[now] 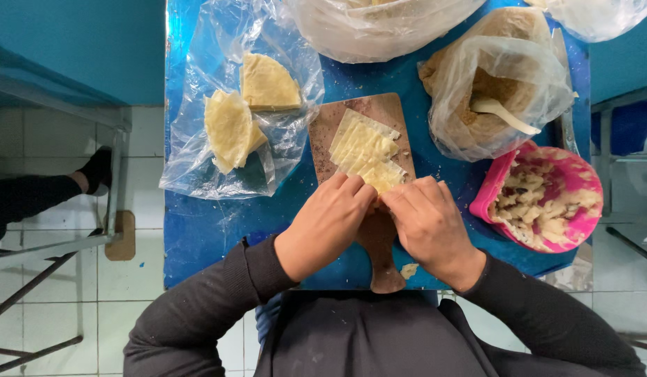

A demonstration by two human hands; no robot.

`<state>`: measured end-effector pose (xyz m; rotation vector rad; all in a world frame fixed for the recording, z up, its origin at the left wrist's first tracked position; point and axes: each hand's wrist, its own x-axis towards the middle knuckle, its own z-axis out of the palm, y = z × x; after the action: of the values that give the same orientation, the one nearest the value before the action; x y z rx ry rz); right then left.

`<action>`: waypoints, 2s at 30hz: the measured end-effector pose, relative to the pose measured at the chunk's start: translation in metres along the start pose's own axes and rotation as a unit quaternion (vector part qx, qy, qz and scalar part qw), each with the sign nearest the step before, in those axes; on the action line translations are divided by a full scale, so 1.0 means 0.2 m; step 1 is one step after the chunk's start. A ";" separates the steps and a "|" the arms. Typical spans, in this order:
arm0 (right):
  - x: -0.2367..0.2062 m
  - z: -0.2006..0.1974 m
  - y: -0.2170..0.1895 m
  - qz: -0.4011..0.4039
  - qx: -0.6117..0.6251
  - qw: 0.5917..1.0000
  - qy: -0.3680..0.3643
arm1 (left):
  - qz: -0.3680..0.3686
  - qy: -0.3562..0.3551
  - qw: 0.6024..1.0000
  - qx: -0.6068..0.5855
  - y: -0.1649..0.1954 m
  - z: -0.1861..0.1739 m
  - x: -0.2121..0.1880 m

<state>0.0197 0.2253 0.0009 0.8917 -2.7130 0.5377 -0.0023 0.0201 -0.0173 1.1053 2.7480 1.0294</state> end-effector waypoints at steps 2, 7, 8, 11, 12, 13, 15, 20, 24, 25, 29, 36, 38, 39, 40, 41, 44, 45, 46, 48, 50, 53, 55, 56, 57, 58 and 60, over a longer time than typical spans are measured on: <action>0.01 0.00 0.02 0.030 0.044 0.999 -0.009 | -0.009 0.015 1.000 -0.025 -0.01 0.00 0.00; 0.09 0.01 0.10 0.125 0.145 0.980 -0.062 | -0.110 0.049 0.982 -0.145 -0.05 -0.01 0.03; 0.10 0.01 0.12 0.149 0.171 0.970 -0.085 | -0.107 0.065 0.980 -0.157 -0.06 -0.01 0.03; 0.10 0.01 0.12 0.149 0.166 0.972 -0.075 | -0.085 0.068 0.981 -0.159 -0.08 -0.02 0.04; 0.09 0.01 0.11 0.138 0.151 0.977 -0.059 | -0.077 0.062 0.985 -0.142 -0.08 -0.01 0.04; 0.08 0.01 0.09 0.123 0.132 0.982 -0.047 | -0.069 0.056 0.988 -0.126 -0.08 -0.01 0.04; 0.07 0.02 0.06 0.095 0.091 0.991 -0.022 | -0.048 0.044 0.993 -0.099 -0.08 -0.01 0.04; 0.07 -0.03 0.04 0.062 0.098 0.993 -0.027 | -0.030 0.014 0.996 -0.082 -0.07 -0.06 0.01; 0.09 -0.05 0.03 0.064 0.106 0.991 -0.052 | -0.037 0.015 0.994 -0.101 -0.06 -0.07 0.02; 0.09 -0.06 0.03 0.063 0.108 0.991 -0.054 | -0.029 0.020 0.995 -0.098 -0.05 -0.08 0.02; 0.09 -0.06 0.03 0.060 0.100 0.992 -0.049 | -0.016 0.019 0.996 -0.085 -0.05 -0.08 0.01; 0.08 -0.04 0.02 0.043 0.062 0.996 -0.039 | -0.008 0.030 0.998 -0.056 -0.03 -0.07 0.01; 0.08 -0.05 0.02 0.042 0.063 0.996 -0.040 | 0.004 0.037 0.998 -0.055 -0.03 -0.08 0.00; 0.08 -0.05 0.02 0.041 0.063 0.996 -0.041 | 0.002 0.036 0.998 -0.057 -0.03 -0.08 0.00; 0.08 -0.05 0.02 0.040 0.061 0.997 -0.040 | -0.002 0.035 0.998 -0.058 -0.02 -0.07 0.00; 0.08 -0.04 0.02 0.039 0.059 0.997 -0.039 | -0.006 0.034 0.998 -0.060 -0.02 -0.07 -0.01; 0.07 -0.03 0.01 0.029 0.030 0.999 -0.032 | -0.008 0.050 0.999 -0.019 -0.01 -0.04 -0.02; 0.07 -0.03 0.00 0.025 0.015 0.999 -0.028 | -0.004 0.055 0.998 -0.011 -0.01 -0.04 -0.02; 0.06 -0.02 0.00 0.016 -0.001 1.000 -0.023 | -0.001 0.060 0.998 -0.004 -0.01 -0.03 -0.03; 0.06 -0.02 -0.01 -0.001 -0.033 0.999 -0.012 | -0.002 0.064 0.998 0.005 -0.01 -0.02 -0.04; 0.05 -0.01 -0.02 -0.004 -0.057 0.998 -0.012 | -0.010 0.061 0.998 0.009 -0.01 -0.01 -0.04; 0.05 -0.01 -0.03 0.012 -0.056 0.998 -0.012 | 0.026 0.054 0.994 0.096 0.01 0.01 -0.05; 0.05 -0.01 -0.02 0.033 -0.029 0.999 -0.011 | 0.021 0.052 0.993 0.108 0.01 0.02 -0.04; 0.05 -0.01 -0.01 0.045 -0.008 0.999 -0.010 | 0.019 0.051 0.992 0.114 0.01 0.02 -0.04; 0.05 0.00 0.00 0.058 0.012 0.998 -0.009 | 0.014 0.060 0.993 0.102 0.00 0.02 -0.04; 0.06 0.01 0.02 0.070 0.042 0.997 -0.007 | 0.009 0.068 0.994 0.090 0.00 0.02 -0.04; 0.08 0.02 0.06 0.093 0.101 0.990 -0.002 | -0.003 0.081 0.995 0.055 -0.02 0.03 -0.03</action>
<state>-0.0013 0.2242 0.0000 0.6858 -2.7997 0.8625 0.0021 0.0170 -0.0249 1.0699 2.9668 1.0217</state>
